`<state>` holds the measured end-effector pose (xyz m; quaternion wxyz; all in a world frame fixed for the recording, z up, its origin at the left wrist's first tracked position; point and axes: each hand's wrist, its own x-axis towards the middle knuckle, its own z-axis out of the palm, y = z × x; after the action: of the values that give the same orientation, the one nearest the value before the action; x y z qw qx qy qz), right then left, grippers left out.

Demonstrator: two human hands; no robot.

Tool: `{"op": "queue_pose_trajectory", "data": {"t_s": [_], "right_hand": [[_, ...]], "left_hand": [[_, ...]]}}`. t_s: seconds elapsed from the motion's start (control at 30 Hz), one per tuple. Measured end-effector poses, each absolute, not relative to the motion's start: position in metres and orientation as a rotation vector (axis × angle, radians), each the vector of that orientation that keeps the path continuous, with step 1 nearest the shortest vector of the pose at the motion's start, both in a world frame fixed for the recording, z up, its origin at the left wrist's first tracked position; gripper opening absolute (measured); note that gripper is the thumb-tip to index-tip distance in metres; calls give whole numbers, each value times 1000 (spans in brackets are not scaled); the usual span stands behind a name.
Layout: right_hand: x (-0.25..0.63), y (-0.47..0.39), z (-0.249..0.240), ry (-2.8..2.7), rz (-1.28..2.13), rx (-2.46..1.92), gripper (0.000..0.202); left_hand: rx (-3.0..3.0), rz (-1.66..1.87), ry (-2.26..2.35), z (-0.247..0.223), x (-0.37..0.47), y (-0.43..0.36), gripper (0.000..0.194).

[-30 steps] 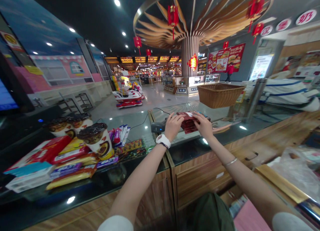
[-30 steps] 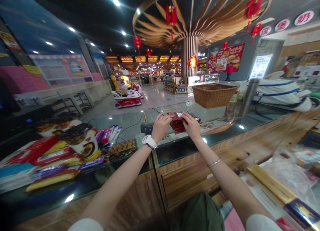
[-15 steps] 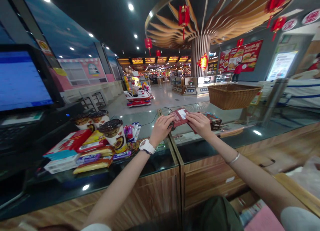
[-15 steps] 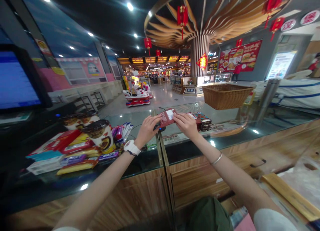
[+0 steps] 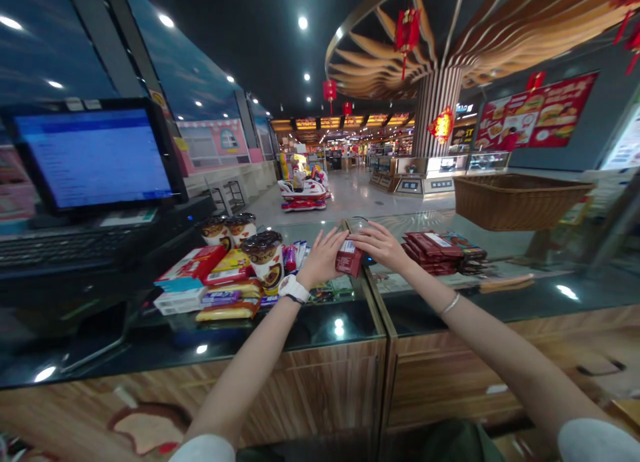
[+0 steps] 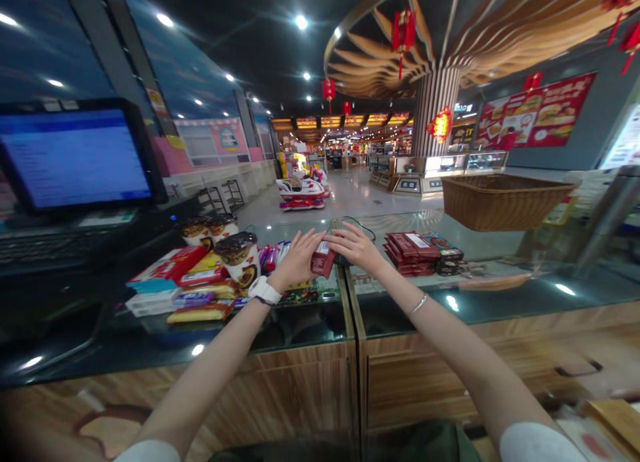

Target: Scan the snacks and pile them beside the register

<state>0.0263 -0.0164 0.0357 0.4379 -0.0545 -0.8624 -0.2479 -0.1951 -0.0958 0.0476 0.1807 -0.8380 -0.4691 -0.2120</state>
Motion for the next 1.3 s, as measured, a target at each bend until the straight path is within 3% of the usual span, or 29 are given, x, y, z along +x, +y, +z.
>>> {"op": "queue_pose_trajectory", "data": {"t_s": [0.17,0.4,0.53,0.6,0.83,1.07,1.3], "right_hand": [[17,-9,31,-2158,-482,-255,32],[21,-27,30,-2087,-281,-481,55],[10,-43,25,-2277,-363,-534,95],[3,-46,21,-2318,-402,-576,103],[1,-43,18,-2330,-454,-615,93],[17,-24,21,-2315,-480,-577,83],[16,-17,17,-2340,-468,-542,64]], "left_hand": [[-2256,-676,-1388,43,-196,-96,81],[-2017,-581,-1378,37,-187,-98,59],[-1991,-489,-1396,34,-181,-98,61],[-1991,-467,-1409,33,-176,-99,64],[-2008,-462,-1443,31,-167,-101,67],[-2025,-471,-1471,38,-186,-108,90],[-2096,-484,-1355,34,-186,-102,89]]}}
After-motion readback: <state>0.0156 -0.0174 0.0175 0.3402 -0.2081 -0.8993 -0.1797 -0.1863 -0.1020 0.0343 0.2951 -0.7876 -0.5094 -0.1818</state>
